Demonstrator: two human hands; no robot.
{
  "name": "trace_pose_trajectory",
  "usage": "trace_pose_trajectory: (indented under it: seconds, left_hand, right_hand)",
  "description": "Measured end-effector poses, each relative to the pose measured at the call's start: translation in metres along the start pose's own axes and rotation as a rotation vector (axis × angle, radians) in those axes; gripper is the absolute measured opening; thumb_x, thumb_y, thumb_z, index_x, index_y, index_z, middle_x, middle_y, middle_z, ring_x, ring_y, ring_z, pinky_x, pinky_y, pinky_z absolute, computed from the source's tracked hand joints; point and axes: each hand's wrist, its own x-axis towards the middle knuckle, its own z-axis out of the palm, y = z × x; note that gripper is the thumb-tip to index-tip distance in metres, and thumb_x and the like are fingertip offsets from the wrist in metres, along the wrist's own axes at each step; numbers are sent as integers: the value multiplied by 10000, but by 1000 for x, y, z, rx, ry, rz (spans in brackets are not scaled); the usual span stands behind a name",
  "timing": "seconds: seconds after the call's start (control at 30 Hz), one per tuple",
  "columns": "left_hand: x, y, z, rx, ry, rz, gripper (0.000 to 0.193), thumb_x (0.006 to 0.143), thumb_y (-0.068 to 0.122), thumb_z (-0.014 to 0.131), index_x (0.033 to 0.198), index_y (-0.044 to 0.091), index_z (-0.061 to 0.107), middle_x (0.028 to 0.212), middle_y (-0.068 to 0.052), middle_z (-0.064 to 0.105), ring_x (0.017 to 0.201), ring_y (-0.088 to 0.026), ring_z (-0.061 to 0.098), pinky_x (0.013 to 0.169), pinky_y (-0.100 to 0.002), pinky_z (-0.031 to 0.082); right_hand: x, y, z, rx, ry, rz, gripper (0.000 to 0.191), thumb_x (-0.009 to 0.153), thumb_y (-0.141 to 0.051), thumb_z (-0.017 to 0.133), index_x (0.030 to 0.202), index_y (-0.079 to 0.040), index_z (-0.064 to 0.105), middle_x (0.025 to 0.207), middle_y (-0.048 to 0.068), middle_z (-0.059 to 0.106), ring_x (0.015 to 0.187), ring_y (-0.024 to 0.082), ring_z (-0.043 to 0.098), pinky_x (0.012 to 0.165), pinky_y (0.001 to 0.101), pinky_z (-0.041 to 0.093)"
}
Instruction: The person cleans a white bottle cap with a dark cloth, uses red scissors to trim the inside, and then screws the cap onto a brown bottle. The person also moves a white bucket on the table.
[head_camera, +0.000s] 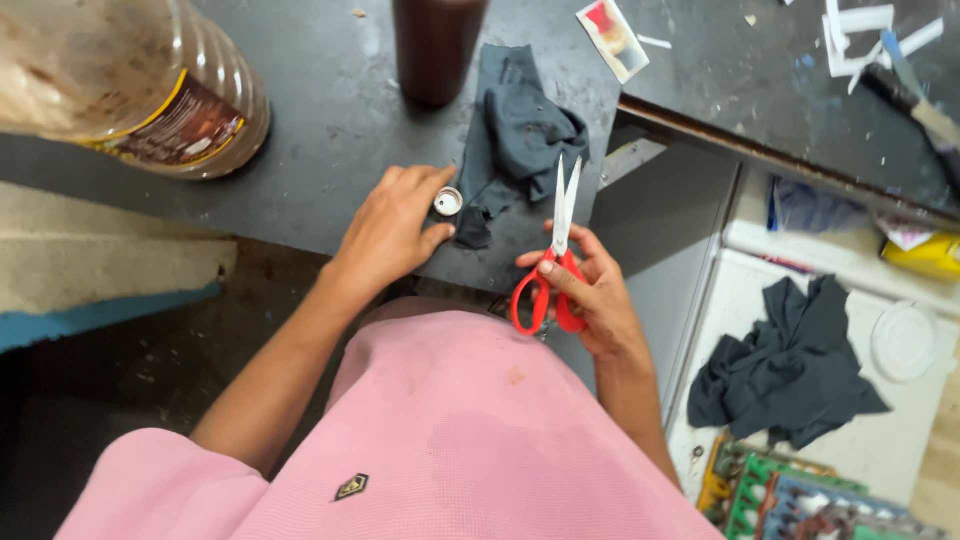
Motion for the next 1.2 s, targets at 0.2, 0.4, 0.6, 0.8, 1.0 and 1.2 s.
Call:
trace_pose_trajectory:
  seconds: [0.2,0.4,0.6,0.8,1.0,1.2]
  left_hand:
    - [0,-1,32,-364,-20,-220,407,890,127,802,1267,36,679,1194,-128,690,1077,-268,643,951,-384,527]
    - [5,8,22,-1604,-75,-394,494,993,248,718,1401,4,580,1255,-127,687,1032,-170,684,934,-305,565]
    - [10,31,23,-1686,-81,-327,501,1001,263,726,1403,-3,586,1283,-137,681,1062,-172,679,987,-321,556]
    - [5,40,23,-1583,-94,-288,487,994,253,748,1380,-13,615,1274,-140,690,1095,-168,663,1003,-330,551]
    - [7,43,24,-1455,-92,-238,493,965,253,767,1355,-12,625,1266,-122,693,1173,-170,656,1013,-343,556]
    - [7,44,28,-1522,-110,-253,496,972,258,770,1358,-19,627,1248,-126,699,1111,-164,656,995,-332,551]
  right_hand:
    - [-25,-18,-20,-513,80,-291,457,996,-95,682,1429,-8,567,1049,101,734,898,92,679,761,241,555]
    - [-59,-42,7,-880,180,-301,426,915,-131,719,1326,-33,661,804,147,723,667,191,659,657,313,539]
    - [-80,-58,28,-843,52,-421,422,917,-131,704,1324,-36,647,1000,186,774,810,236,767,754,313,577]
    - [-88,-66,29,-856,11,-483,410,921,-108,685,1325,-45,658,1065,176,772,878,257,772,788,326,588]
    - [-92,-63,30,-872,29,-575,379,936,-94,679,1304,-6,662,1075,197,757,902,262,746,788,338,577]
    - [-91,-55,23,-812,187,-310,255,913,-165,722,1117,-12,706,890,139,710,775,177,727,696,293,568]
